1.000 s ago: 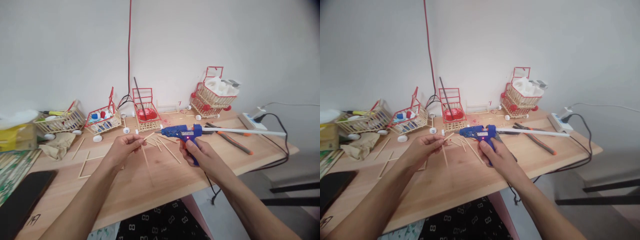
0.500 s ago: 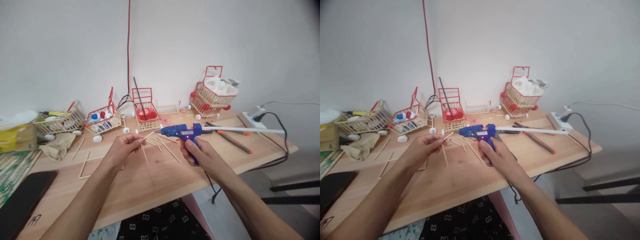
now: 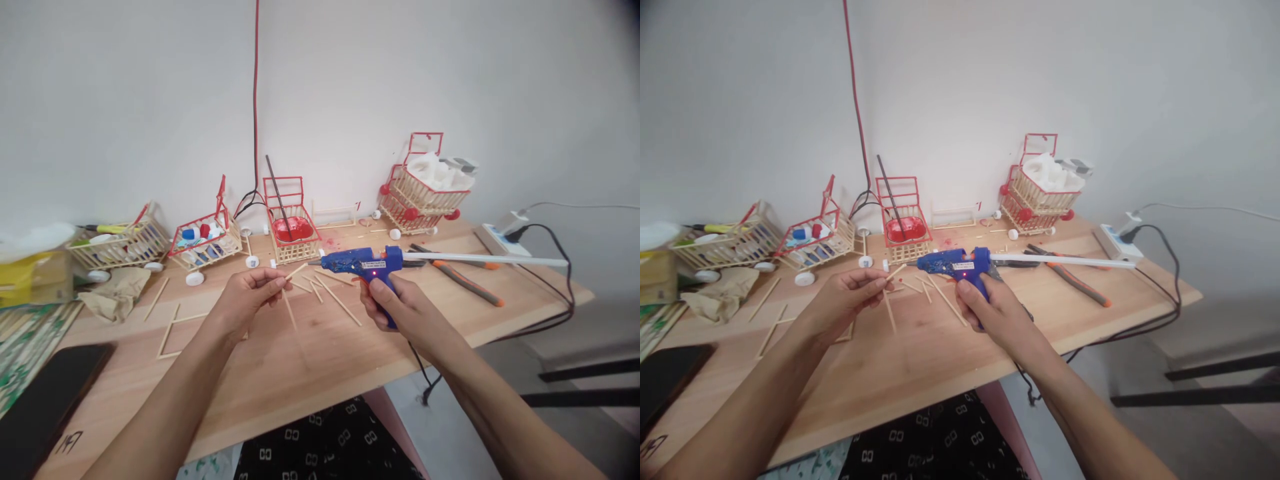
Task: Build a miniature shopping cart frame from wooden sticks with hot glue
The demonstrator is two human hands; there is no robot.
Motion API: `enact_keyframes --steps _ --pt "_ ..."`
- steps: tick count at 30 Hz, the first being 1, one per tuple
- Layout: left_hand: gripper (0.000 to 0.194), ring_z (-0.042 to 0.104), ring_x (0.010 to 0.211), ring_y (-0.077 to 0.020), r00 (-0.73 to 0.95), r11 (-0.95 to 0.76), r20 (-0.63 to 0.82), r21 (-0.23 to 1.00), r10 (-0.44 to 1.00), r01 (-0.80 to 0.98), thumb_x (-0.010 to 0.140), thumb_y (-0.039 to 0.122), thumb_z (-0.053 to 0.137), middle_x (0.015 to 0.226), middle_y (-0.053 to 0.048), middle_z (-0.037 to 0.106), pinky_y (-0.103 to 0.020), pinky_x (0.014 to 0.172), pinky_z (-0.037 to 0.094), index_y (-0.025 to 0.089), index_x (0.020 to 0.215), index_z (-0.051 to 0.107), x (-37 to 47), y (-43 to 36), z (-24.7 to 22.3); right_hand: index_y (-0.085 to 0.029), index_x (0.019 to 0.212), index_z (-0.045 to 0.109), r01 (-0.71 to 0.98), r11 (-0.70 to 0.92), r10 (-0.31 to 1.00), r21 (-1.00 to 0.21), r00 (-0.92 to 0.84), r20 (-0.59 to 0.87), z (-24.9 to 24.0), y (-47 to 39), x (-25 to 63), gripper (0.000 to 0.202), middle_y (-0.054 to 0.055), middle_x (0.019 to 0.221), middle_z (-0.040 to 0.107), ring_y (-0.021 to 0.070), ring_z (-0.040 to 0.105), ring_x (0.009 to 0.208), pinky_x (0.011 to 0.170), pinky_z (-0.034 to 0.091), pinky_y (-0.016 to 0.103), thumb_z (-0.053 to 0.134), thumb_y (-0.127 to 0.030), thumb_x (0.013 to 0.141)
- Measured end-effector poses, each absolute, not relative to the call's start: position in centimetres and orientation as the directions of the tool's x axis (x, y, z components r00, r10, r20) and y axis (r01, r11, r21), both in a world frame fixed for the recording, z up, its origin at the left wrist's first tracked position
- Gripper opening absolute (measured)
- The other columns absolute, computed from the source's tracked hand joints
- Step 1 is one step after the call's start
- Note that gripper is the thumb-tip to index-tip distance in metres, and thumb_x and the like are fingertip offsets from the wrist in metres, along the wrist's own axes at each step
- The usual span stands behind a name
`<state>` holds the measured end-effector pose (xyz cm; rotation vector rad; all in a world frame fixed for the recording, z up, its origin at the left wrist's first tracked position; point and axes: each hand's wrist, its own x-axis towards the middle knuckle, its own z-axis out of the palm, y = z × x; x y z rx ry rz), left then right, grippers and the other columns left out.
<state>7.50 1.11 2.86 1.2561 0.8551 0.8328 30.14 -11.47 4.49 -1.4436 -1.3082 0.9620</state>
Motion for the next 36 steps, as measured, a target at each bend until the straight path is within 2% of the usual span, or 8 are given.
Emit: enact_keyframes --steps 26,36 --pt "0.026 0.05 0.055 -0.0072 0.449 0.121 -0.086 0.991 0.89 -0.05 0.063 0.032 0.08 0.074 -0.005 0.071 -0.02 0.053 0.039 0.014 0.08 0.072 7.5 1.09 2.92 -0.017 0.072 0.047 0.33 0.014 0.99 -0.944 0.128 0.059 4.94 -11.82 30.05 0.044 -0.002 0.061 0.047 0.0072 0.041 0.051 0.048 0.032 0.021 0.042 -0.056 0.091" --pt "0.026 0.05 0.054 -0.008 0.448 0.109 -0.085 0.994 0.89 -0.03 0.063 0.033 0.079 0.075 -0.006 0.071 -0.022 0.053 0.039 0.014 0.08 0.073 7.48 0.94 3.05 -0.018 0.075 0.047 0.308 0.012 0.988 -0.951 0.14 0.058 5.2 -11.61 29.8 0.042 -0.002 0.062 0.047 0.0082 0.042 0.052 0.048 0.032 0.022 0.043 -0.057 0.091"
